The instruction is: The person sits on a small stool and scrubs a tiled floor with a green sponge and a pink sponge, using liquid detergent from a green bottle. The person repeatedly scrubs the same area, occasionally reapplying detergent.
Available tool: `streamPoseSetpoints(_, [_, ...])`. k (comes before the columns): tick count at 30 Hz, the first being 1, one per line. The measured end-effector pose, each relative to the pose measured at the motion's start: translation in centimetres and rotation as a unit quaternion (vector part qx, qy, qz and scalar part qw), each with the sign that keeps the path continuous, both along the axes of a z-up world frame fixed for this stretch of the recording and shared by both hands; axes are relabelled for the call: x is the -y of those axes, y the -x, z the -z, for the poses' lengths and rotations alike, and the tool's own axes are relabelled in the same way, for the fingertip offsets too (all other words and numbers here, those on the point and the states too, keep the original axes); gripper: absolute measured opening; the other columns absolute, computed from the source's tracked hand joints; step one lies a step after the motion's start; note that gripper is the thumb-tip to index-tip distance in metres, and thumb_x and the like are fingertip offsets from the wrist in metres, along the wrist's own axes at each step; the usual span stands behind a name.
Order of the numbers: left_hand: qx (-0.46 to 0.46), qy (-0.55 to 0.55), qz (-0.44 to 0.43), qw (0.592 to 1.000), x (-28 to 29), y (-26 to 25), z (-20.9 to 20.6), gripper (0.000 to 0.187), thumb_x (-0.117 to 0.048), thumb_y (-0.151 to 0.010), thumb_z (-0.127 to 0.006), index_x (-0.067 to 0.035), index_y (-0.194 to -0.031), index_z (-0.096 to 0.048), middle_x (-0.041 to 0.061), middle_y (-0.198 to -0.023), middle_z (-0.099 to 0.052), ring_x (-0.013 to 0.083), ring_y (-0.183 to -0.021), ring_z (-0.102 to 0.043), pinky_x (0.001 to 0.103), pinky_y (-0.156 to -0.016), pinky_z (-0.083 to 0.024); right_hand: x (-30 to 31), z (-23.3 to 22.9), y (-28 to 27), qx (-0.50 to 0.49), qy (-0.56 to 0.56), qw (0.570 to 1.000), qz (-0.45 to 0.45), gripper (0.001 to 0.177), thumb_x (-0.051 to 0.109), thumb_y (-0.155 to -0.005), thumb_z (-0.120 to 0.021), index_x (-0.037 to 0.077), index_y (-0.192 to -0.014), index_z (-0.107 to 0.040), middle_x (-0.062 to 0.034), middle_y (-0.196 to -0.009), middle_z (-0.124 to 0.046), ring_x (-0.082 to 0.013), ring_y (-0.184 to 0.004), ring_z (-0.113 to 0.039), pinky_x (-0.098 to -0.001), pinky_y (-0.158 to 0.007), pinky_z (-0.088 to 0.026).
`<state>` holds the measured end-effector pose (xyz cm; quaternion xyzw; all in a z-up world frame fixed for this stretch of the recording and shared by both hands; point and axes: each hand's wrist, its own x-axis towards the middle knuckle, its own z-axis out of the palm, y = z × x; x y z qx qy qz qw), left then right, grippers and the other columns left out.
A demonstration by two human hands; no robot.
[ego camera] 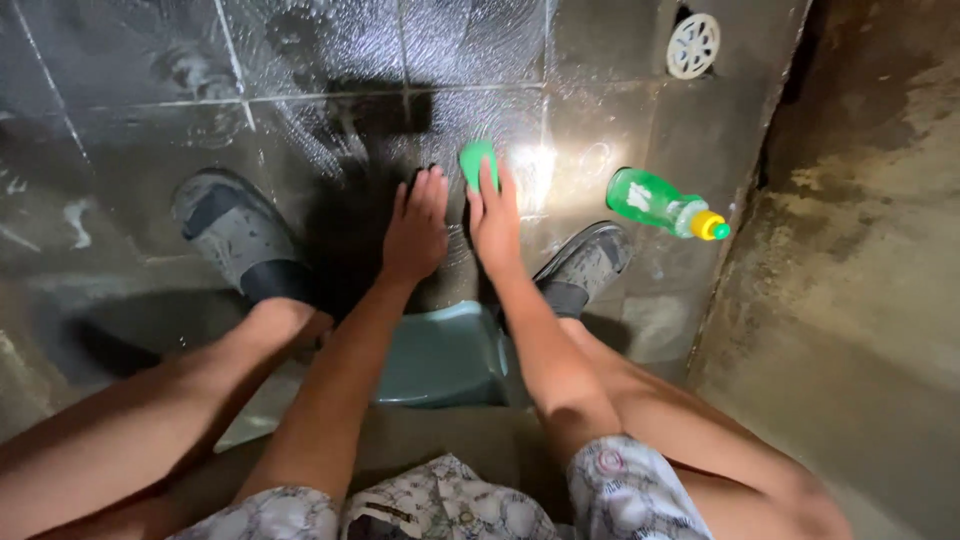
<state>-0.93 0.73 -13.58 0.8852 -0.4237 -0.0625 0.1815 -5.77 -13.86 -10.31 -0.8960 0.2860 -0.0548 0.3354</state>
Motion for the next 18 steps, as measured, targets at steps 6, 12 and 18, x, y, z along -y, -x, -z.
streamPoseSetpoints(6, [0.120,0.086,-0.030,0.989,7.9,-4.3,-0.7,0.071,-0.003,-0.078,-0.046,0.000,-0.149,-0.052,0.018,-0.160,-0.042,0.0316,-0.147,-0.043,0.056,-0.117,-0.037,0.0,5.5,10.5,-0.060,0.122,0.990,0.044,0.046,0.029,-0.105,-0.060,0.009,-0.147,-0.056,-0.0256,-0.148,-0.048,-0.0436,-0.131,-0.053,-0.0518,-0.113,-0.043])
streamPoseSetpoints(12, [0.030,-0.105,-0.125,0.986,5.9,-9.8,1.4,0.070,-0.006,-0.093,-0.051,-0.001,-0.160,-0.031,0.017,-0.168,-0.022,0.0290,-0.156,-0.021,0.051,-0.124,-0.024,5.6,6.7,5.1,0.010,0.181,0.978,0.102,0.046,0.021,-0.102,-0.068,0.006,-0.144,-0.059,-0.0245,-0.142,-0.053,-0.0414,-0.132,-0.055,-0.0506,-0.114,-0.043])
streamPoseSetpoints(18, [0.033,-0.050,-0.069,0.996,-2.3,-2.0,-2.1,0.070,-0.014,-0.088,-0.047,0.003,-0.156,-0.040,0.024,-0.164,-0.034,0.0390,-0.151,-0.036,0.055,-0.119,-0.032,9.5,10.7,-1.6,0.010,0.147,0.987,0.057,0.055,0.029,-0.099,-0.071,0.010,-0.148,-0.055,-0.0255,-0.140,-0.055,-0.0442,-0.132,-0.055,-0.0498,-0.116,-0.043])
